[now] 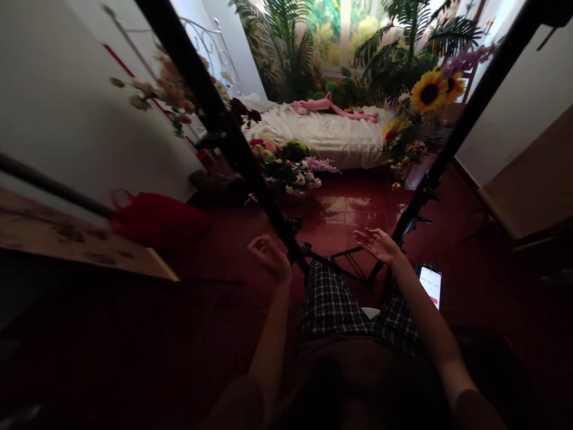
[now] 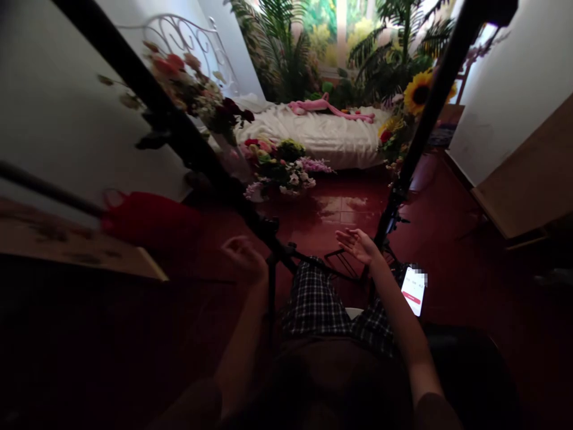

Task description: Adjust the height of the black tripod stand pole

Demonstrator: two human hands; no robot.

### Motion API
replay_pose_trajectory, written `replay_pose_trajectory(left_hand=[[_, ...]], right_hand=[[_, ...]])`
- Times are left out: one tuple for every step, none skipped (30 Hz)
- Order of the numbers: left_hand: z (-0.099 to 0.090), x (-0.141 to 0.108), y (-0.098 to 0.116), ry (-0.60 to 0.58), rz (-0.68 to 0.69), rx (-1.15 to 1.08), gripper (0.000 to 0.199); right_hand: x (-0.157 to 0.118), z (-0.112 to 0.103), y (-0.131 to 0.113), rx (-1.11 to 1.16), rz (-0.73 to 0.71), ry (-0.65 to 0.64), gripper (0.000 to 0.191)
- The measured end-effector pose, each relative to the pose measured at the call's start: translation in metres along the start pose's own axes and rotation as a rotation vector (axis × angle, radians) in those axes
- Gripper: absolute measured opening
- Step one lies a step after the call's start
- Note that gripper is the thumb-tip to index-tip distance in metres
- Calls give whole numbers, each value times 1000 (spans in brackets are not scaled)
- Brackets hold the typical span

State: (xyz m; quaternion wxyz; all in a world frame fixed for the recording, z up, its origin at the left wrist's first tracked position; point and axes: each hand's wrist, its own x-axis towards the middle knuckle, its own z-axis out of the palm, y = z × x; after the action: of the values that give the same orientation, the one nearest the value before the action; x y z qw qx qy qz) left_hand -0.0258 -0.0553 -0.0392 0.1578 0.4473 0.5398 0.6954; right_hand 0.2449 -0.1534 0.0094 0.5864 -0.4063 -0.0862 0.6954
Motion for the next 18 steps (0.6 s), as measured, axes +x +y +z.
replay_pose_trajectory(left_hand=[[5, 18, 8, -13, 47, -55, 40], [12, 34, 15, -66, 90, -113, 43], [19, 45, 21, -133, 127, -161, 47], [26, 53, 26, -215, 152, -187, 51], [32, 58, 29, -301, 154, -193, 52], [38, 60, 31, -362, 140, -189, 52], [42, 59, 32, -396, 119, -176, 51], [45, 58, 32, -402, 96, -161, 49], [47, 56, 32, -384, 77, -147, 47], [48, 53, 32, -354, 65, -132, 46], [48, 51, 31, -322, 60, -118, 45], [48, 50, 31, -298, 56, -104, 44], [48, 49, 30, -281, 52, -90, 44], [49, 48, 30, -266, 47, -78, 44], [49, 48, 29, -257, 44, -71, 44], [49, 48, 29, -251, 45, -69, 44], [49, 49, 29, -248, 50, -71, 44], [49, 49, 30, -249, 57, -74, 44]], right_hand=[[6, 13, 5, -6, 32, -29, 19], [12, 25, 11, -13, 68, -56, 19], [18, 38, 17, -20, 106, -83, 18], [23, 51, 23, -25, 148, -110, 18], [28, 64, 29, -24, 195, -140, 20], [33, 76, 36, -15, 252, -179, 23], [37, 88, 41, 4, 317, -228, 27], [42, 99, 47, 32, 386, -281, 32], [46, 109, 51, 68, 452, -334, 37], [50, 119, 55, 107, 510, -381, 40], [54, 127, 58, 151, 549, -417, 40], [58, 134, 61, 201, 570, -439, 39], [62, 139, 63, 255, 576, -451, 36], [66, 143, 64, 308, 577, -456, 33], [69, 145, 66, 361, 574, -457, 30], [72, 146, 67, 411, 571, -459, 27], [75, 145, 68, 454, 571, -463, 26], [77, 142, 69, 491, 574, -473, 25]])
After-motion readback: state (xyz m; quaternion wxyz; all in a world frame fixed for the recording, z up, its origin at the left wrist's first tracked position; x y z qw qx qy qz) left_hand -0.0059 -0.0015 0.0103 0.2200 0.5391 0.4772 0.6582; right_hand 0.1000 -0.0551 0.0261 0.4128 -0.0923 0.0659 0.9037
